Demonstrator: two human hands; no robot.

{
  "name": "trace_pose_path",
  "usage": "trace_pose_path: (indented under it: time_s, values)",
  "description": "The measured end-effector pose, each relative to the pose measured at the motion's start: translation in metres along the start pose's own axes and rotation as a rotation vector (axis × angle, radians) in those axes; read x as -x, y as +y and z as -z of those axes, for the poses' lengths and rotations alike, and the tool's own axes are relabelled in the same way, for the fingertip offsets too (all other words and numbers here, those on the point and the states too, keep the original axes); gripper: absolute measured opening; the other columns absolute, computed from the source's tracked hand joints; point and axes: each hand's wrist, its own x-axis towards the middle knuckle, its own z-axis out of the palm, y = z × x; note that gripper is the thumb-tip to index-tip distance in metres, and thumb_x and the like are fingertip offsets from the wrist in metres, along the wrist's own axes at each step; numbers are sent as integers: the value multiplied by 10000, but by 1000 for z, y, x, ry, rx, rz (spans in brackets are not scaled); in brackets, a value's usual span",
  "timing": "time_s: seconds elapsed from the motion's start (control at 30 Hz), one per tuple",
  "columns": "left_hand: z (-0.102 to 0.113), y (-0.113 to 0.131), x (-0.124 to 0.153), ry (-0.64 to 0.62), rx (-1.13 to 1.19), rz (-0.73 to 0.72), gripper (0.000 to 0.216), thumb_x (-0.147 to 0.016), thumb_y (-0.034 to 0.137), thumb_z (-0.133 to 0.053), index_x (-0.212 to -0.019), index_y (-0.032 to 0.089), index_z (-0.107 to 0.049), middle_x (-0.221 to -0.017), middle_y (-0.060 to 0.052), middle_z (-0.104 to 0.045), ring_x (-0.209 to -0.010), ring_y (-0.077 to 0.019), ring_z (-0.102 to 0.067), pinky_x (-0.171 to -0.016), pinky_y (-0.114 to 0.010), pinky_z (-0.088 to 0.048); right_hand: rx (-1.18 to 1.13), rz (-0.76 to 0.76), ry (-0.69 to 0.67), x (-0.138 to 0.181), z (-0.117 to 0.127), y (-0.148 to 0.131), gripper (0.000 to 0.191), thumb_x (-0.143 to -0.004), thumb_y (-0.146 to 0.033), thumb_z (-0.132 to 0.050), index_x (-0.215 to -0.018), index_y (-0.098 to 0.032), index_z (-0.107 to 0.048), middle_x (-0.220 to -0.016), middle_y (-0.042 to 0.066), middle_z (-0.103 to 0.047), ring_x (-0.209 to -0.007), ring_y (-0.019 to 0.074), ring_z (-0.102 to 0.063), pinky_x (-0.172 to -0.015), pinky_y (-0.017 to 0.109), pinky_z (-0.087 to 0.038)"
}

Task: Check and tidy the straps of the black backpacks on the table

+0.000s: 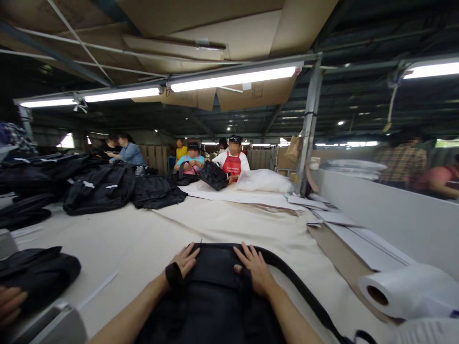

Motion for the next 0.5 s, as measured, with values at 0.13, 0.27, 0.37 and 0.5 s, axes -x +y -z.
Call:
trace_pose_path:
  time_s: [0.13,0.27,0.37,0.5]
  values:
    - [-7,-11,-2,-16,77,46,584,-845,543,-394,-1280,182,-542,-1465,-90,-373,-1371,-303,-286,-1137,-431,-209,-11,-67,-40,-4,-17,10,572,-872,-544,-402,-1409,-371,-313,-1539,37,-204,-1395,348,-174,-1073,600,-198]
    - [21,-6,24,37,114,77,586,-830,539,-403,-1271,177,-537,-1393,-80,-485,-1289,-270,-429,-1078,-371,-335,-40,-68,33,7,4,14,540,-883,-412,-404,-1392,-230,-398,-1476,93,-358,-1363,271,-301,-1103,465,-266]
    - [42,4,65,158,68,151,516,-849,403,-380,-1249,114,-529,-1307,-148,-553,-1232,-302,-478,-1050,-429,-348,-40,-86,153,41,26,11,478,-904,-295,-316,-1331,-158,-480,-1345,120,-526,-1288,246,-428,-1088,430,-315]
    - [51,41,114,334,-37,130,410,-869,219,-275,-1180,132,-529,-1259,-148,-534,-1201,-250,-471,-1056,-395,-308,-71,102,310,92,50,-28,428,-934,-305,-279,-1257,-218,-545,-1294,74,-576,-1210,213,-510,-1052,385,-374]
